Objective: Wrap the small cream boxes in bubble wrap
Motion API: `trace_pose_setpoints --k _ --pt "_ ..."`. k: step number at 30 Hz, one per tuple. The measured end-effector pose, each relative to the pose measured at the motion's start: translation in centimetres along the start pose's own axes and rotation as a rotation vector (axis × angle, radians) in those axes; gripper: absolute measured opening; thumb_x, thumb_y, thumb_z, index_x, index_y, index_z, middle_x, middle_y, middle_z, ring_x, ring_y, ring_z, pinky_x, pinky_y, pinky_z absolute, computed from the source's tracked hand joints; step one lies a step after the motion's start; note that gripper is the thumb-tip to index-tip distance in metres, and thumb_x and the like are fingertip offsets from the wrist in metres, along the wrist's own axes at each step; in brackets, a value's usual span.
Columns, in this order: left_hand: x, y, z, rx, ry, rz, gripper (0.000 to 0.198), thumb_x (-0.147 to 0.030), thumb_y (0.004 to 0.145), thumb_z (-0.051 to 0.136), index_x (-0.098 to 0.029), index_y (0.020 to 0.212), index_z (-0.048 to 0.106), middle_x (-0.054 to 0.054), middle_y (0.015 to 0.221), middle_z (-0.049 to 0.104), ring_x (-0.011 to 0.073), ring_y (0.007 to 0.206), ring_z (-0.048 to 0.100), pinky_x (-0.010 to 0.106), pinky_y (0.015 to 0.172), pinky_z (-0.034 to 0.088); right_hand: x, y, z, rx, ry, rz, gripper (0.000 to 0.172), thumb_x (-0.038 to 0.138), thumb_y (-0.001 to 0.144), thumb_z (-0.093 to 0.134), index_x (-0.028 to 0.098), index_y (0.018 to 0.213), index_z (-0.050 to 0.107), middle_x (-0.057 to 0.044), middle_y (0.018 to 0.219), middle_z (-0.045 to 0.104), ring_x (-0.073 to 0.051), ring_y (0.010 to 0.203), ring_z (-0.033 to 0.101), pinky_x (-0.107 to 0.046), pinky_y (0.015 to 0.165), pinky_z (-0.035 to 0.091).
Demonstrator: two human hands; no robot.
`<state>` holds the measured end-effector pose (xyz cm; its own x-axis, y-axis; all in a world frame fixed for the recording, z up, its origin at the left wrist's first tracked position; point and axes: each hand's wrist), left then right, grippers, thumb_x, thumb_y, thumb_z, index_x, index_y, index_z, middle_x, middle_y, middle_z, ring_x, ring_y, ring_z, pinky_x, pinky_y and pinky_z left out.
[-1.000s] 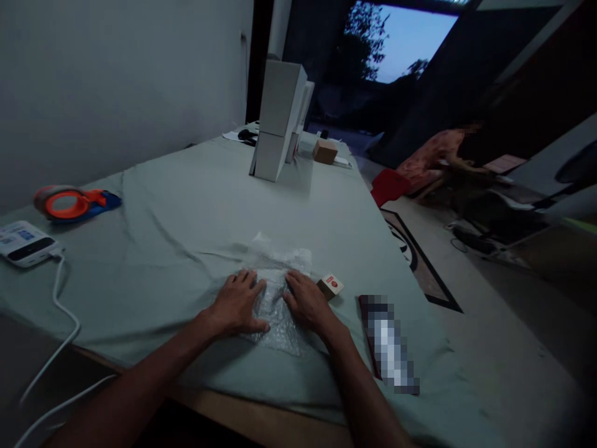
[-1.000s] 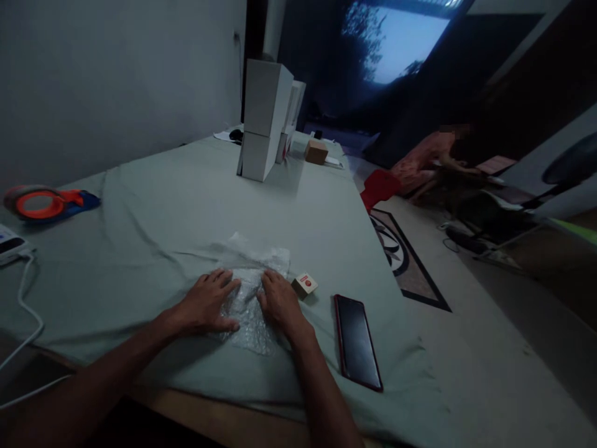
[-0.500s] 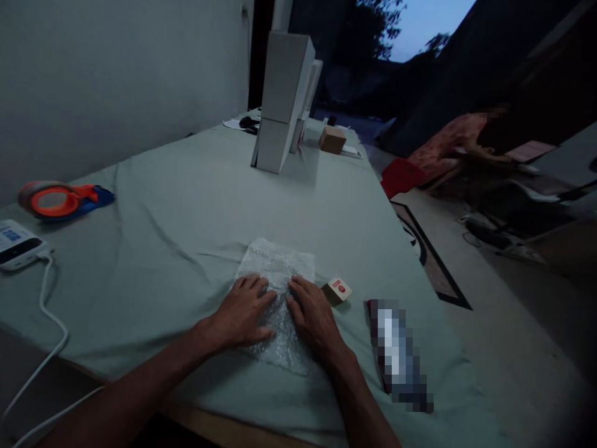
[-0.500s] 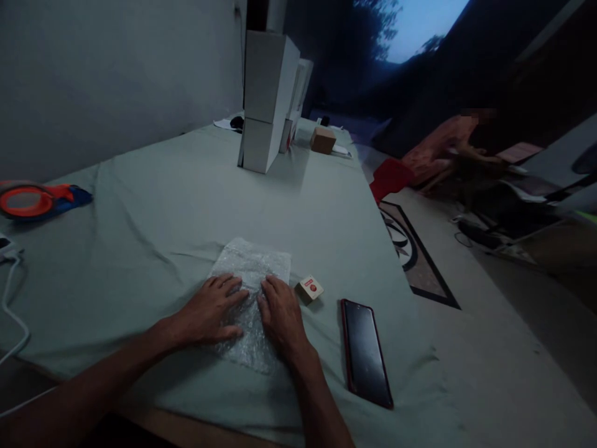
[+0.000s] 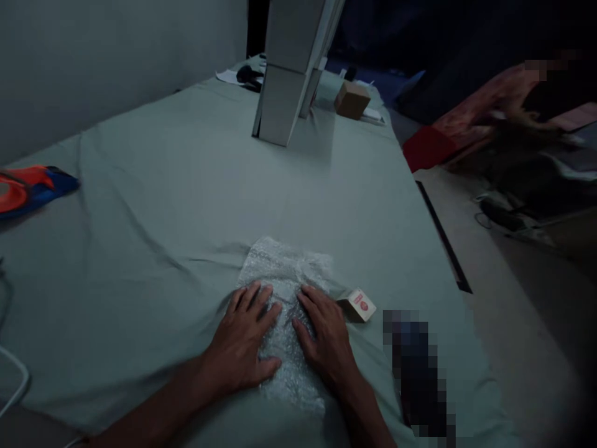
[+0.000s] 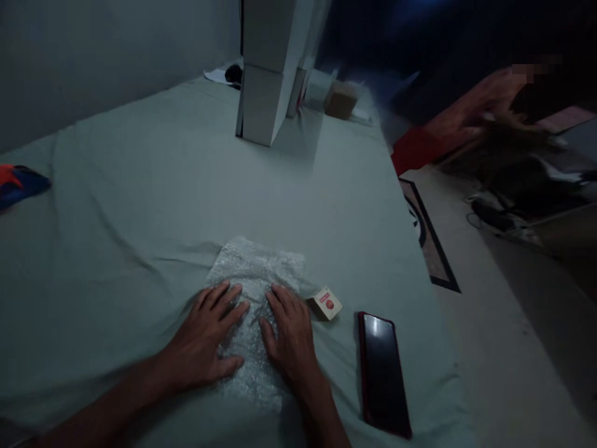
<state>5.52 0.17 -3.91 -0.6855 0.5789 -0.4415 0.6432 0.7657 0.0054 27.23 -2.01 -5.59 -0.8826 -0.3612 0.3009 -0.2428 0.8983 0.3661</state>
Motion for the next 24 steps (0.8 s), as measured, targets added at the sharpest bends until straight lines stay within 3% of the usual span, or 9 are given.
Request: trace_pose_setpoints --k 10,24 --pt "-0.46 -0.03 -0.06 -0.001 0.001 -0.008 0.083 -0.045 0.068 0.071 -0.023 0.141 0.04 0.012 0.158 0.023 0.0372 0.146 0.011 0.057 0.116 0.012 0.13 -0.03 -0.19 0.027 0.029 0.021 0.045 0.024 0.088 0.055 0.016 0.132 0.048 -0.014 0.136 0.055 -0.029 0.127 0.048 -0.05 0.1 0.042" --pt "-0.17 -0.16 -0.12 -0.013 0.017 0.011 0.082 -0.052 0.069 0.071 -0.024 0.14 0.043 0.016 0.156 0.024 0.0386 0.145 0.016 0.058 0.115 0.014 0.54 0.15 -0.27 0.01 0.064 0.039 0.046 0.023 0.086 0.057 0.018 0.131 0.051 -0.014 0.134 0.056 -0.028 0.124 0.05 -0.049 0.101 0.042"
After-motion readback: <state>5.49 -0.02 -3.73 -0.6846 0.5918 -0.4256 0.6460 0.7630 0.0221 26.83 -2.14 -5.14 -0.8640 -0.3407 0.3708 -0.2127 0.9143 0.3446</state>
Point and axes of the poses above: each hand's wrist, its own y-axis towards the middle knuckle, its own z-axis out of the palm, x = y × z
